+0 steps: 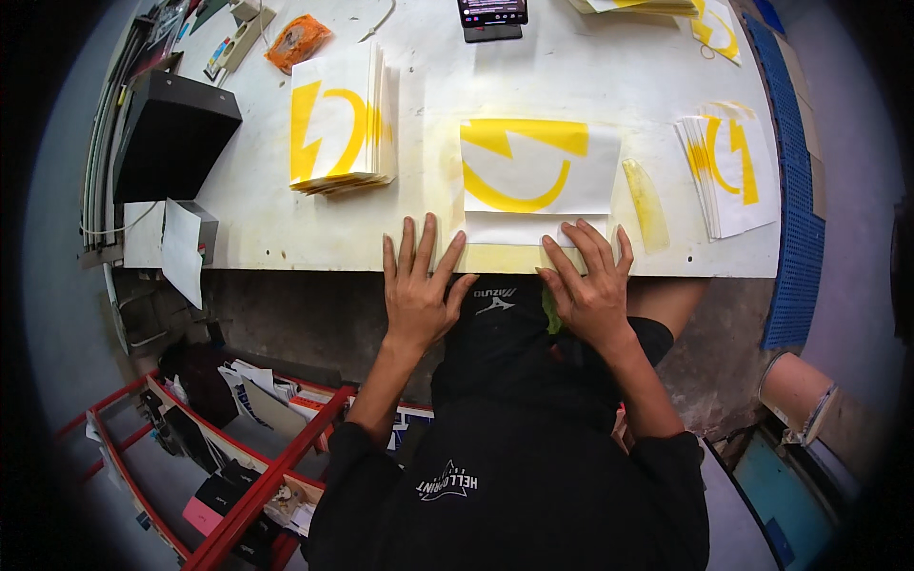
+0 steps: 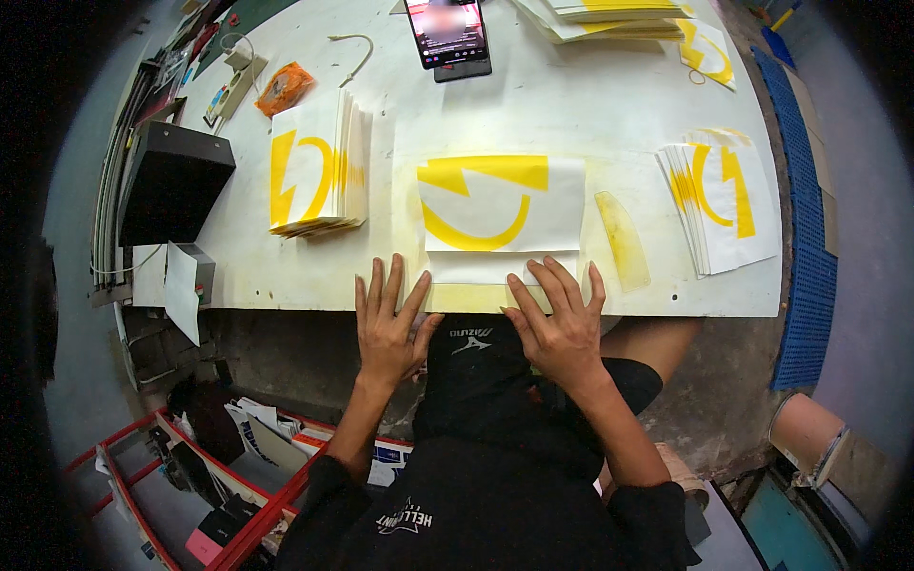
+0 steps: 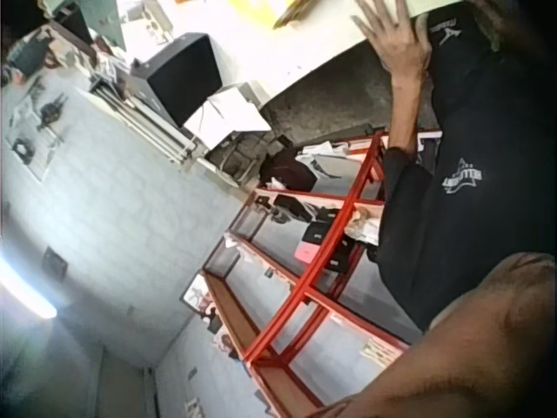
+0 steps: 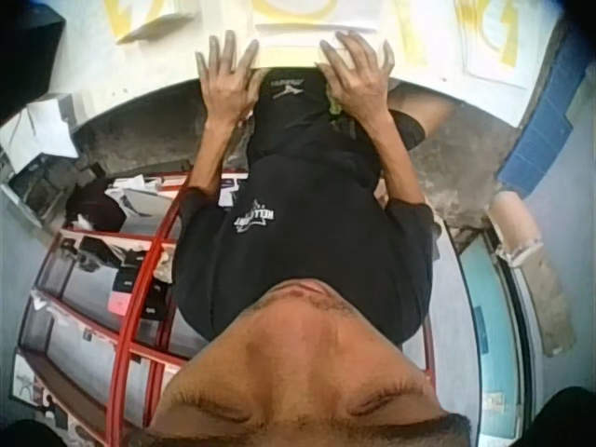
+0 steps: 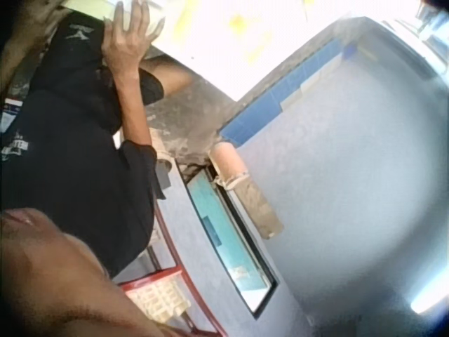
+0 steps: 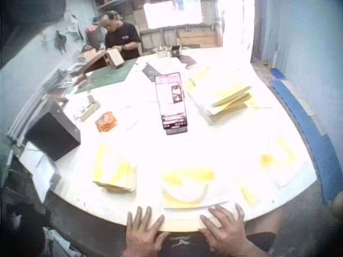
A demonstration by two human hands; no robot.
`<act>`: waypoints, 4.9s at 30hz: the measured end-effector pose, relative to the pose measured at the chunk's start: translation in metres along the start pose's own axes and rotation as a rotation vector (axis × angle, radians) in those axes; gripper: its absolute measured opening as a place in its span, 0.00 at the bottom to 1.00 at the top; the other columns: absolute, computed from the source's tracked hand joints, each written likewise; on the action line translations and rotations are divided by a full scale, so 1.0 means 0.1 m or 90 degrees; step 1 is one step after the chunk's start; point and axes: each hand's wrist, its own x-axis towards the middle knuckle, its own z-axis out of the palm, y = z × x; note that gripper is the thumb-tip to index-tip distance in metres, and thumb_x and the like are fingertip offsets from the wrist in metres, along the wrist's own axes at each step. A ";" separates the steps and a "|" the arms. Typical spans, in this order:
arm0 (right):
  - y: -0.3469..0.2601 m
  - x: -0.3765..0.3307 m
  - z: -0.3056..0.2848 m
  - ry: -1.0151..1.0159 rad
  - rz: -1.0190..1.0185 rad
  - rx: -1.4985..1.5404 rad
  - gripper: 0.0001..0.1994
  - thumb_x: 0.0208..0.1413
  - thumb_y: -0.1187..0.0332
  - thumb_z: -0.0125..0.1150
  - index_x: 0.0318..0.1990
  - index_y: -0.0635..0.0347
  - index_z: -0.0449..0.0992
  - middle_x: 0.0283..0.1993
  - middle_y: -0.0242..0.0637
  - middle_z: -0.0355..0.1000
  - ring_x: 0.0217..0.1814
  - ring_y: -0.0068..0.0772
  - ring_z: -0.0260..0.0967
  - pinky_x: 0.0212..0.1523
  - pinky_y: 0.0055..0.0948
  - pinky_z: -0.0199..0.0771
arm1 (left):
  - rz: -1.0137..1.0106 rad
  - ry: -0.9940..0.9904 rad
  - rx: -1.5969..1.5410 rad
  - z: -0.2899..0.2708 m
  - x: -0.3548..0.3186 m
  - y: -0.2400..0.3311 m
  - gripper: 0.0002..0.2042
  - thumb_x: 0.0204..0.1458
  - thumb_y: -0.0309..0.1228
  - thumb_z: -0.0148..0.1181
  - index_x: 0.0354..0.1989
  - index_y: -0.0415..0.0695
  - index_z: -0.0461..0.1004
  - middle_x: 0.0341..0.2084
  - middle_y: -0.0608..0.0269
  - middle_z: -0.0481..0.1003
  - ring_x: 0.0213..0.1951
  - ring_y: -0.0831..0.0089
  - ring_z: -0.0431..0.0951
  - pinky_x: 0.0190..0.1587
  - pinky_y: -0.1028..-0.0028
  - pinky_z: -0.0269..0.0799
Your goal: The person repeatedly peels yellow vinyl stickers from white backing sheets on a workbench. They smooth each sheet, lift the vinyl, and peel it off, then place the peeled sheet aside and repeat the process with the next sheet.
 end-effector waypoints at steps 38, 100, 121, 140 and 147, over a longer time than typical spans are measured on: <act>-0.07 0.70 0.13 -0.133 -0.117 -0.058 0.28 0.70 0.50 0.53 0.72 0.52 0.69 0.79 0.41 0.57 0.83 0.53 0.47 0.79 0.65 0.39 | 0.074 0.024 -0.191 0.17 0.14 0.44 0.22 0.56 0.33 0.69 0.59 0.43 0.78 0.68 0.51 0.70 0.72 0.53 0.65 0.74 0.44 0.53; 0.66 -0.09 -0.55 0.035 0.471 -0.082 0.17 0.63 0.58 0.67 0.47 0.64 0.75 0.46 0.43 0.71 0.52 0.49 0.68 0.54 0.48 0.64 | 0.043 -0.258 0.014 -0.18 1.12 0.05 0.76 0.29 0.80 0.65 0.77 0.28 0.45 0.79 0.36 0.38 0.79 0.35 0.32 0.73 0.29 0.29; -0.04 -0.18 -0.10 0.166 0.070 0.097 0.15 0.54 0.80 0.68 0.50 0.70 0.80 0.28 0.37 0.70 0.28 0.35 0.66 0.31 0.34 0.66 | 0.020 -0.276 -0.026 -0.21 1.16 0.14 0.74 0.28 0.72 0.74 0.78 0.33 0.45 0.79 0.37 0.37 0.79 0.34 0.29 0.71 0.24 0.27; 1.09 1.03 -0.01 0.141 0.338 0.009 0.15 0.61 0.70 0.61 0.53 0.68 0.78 0.36 0.44 0.78 0.36 0.47 0.74 0.43 0.47 0.67 | 0.038 -0.280 -0.039 -0.20 1.17 0.13 0.77 0.22 0.70 0.78 0.81 0.45 0.42 0.81 0.44 0.37 0.79 0.34 0.27 0.72 0.26 0.23; 0.68 0.55 -0.34 0.089 -0.025 0.010 0.24 0.55 0.69 0.71 0.60 0.61 0.77 0.50 0.44 0.77 0.56 0.46 0.72 0.60 0.46 0.66 | 0.134 -0.030 -0.244 -0.25 1.21 0.09 0.50 0.44 0.48 0.77 0.76 0.47 0.59 0.75 0.47 0.57 0.77 0.41 0.51 0.75 0.39 0.46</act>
